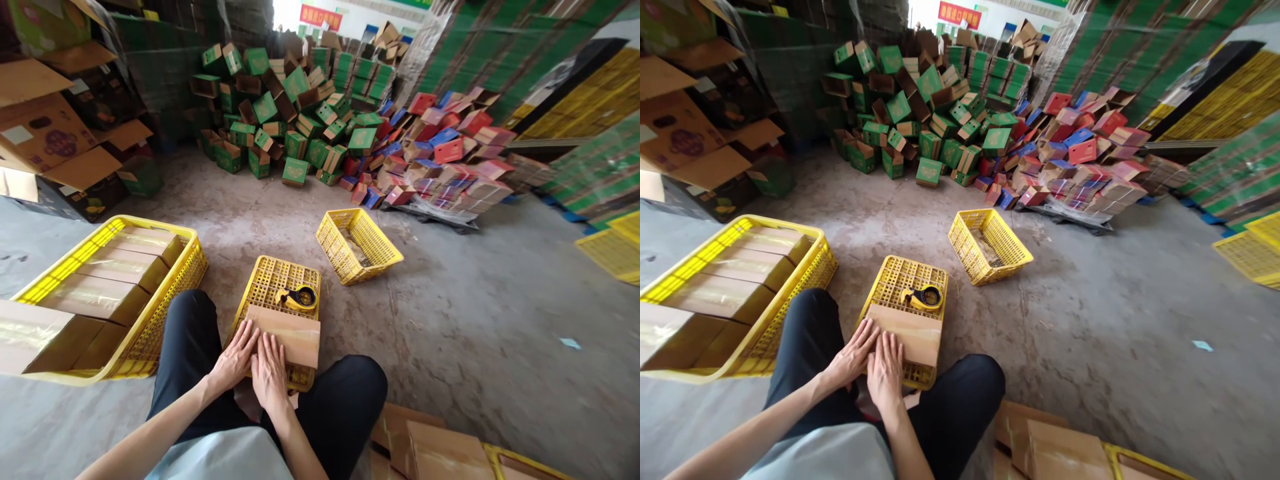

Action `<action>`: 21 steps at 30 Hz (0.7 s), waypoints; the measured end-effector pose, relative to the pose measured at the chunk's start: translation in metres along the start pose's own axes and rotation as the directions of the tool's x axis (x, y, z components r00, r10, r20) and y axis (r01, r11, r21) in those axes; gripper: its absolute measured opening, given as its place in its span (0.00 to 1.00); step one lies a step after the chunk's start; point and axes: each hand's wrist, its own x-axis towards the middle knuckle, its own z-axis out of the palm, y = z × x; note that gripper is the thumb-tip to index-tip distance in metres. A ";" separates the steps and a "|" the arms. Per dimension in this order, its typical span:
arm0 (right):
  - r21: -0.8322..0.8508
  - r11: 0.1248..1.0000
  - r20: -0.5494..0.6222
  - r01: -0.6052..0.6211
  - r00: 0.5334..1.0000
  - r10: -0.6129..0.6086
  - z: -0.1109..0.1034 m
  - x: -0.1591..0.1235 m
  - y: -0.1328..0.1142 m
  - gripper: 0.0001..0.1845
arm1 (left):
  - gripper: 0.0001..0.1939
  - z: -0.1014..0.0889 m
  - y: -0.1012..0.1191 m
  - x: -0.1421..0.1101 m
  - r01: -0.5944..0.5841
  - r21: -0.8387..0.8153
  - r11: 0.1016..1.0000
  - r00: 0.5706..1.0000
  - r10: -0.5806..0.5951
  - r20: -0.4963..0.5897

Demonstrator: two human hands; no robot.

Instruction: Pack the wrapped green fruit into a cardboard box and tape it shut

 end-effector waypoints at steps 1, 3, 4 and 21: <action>0.003 1.000 0.002 0.011 1.000 -0.011 -0.001 0.002 0.001 0.30 | 0.34 -0.001 -0.001 0.000 0.002 -0.005 1.000 1.000 -0.002 0.006; 0.000 1.000 0.004 -0.007 1.000 0.007 -0.008 0.001 0.013 0.30 | 0.34 -0.002 -0.003 0.000 0.024 -0.026 0.999 1.000 -0.024 0.008; -0.004 0.999 0.001 -0.041 0.999 0.041 -0.012 -0.002 0.023 0.31 | 0.34 -0.003 -0.003 0.001 0.038 -0.040 0.998 0.999 -0.037 0.005; 0.494 0.670 0.005 -0.554 0.773 0.635 -0.061 0.035 0.136 0.56 | 0.36 0.001 -0.007 0.005 0.072 -0.113 0.991 0.997 -0.070 0.020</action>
